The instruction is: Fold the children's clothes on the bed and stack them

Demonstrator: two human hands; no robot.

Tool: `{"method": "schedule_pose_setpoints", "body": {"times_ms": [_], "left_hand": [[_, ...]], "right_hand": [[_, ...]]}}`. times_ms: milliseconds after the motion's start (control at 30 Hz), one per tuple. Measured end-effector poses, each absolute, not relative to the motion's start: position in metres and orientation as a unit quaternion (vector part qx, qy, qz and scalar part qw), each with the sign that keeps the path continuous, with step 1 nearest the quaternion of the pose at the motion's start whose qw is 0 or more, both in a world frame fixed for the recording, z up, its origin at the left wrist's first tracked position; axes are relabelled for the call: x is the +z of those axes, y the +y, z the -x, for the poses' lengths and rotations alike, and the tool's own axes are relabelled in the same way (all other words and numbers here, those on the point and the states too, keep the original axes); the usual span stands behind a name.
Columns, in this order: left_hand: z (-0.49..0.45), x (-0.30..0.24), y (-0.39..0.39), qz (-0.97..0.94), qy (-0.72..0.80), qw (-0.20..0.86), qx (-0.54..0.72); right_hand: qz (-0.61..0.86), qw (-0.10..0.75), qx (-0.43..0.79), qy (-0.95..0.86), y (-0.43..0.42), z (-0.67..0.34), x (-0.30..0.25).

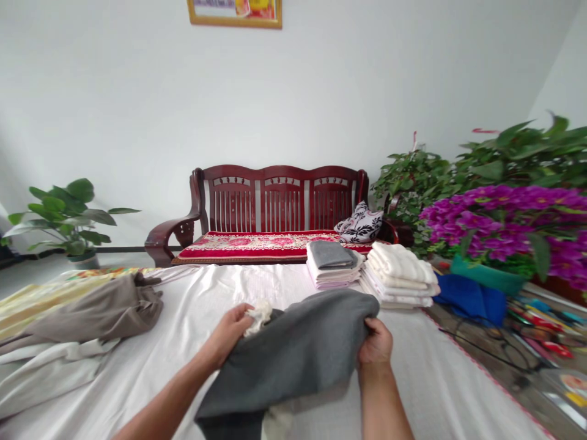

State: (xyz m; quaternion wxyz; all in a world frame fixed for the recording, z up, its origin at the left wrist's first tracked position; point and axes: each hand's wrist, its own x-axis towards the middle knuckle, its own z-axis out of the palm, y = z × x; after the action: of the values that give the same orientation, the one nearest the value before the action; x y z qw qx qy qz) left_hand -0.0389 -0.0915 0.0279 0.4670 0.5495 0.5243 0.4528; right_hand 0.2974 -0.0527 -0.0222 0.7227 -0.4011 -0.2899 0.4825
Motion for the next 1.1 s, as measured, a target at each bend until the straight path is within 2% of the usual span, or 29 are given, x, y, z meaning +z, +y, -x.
{"method": "schedule_pose_setpoints", "body": {"times_ms": [167,267,400,500,700,867,1000,1100], "left_hand": [[0.129,0.116,-0.089,-0.627,0.651,0.056,0.424],[0.172,0.131,-0.086,-0.621,0.71,-0.065,0.324],[0.224,0.086,-0.076,-0.579,0.796,-0.037,0.171],[0.249,0.045,-0.077,-0.577,0.802,-0.007,0.156],[0.251,0.022,-0.085,-0.563,0.798,0.045,0.21],[0.242,0.018,-0.063,-0.515,0.824,0.035,0.233],[0.248,0.006,-0.04,-0.471,0.809,0.133,0.326],[0.254,0.001,-0.029,-0.468,0.761,0.19,0.407]], "right_hand": [[0.386,0.672,0.548,-0.315,-0.06,-0.268,-0.005],[0.398,0.606,0.594,-0.349,-0.061,-0.258,-0.001],[0.486,0.507,0.586,-0.404,-0.06,-0.265,-0.006],[0.528,0.458,0.568,-0.435,-0.062,-0.276,-0.009],[0.51,0.442,0.648,-0.353,-0.067,-0.289,-0.006],[0.518,0.452,0.641,-0.341,-0.071,-0.285,0.002],[0.5,0.383,0.653,-0.421,-0.077,-0.275,0.004],[0.5,0.399,0.615,-0.461,-0.076,-0.267,0.002]]}}
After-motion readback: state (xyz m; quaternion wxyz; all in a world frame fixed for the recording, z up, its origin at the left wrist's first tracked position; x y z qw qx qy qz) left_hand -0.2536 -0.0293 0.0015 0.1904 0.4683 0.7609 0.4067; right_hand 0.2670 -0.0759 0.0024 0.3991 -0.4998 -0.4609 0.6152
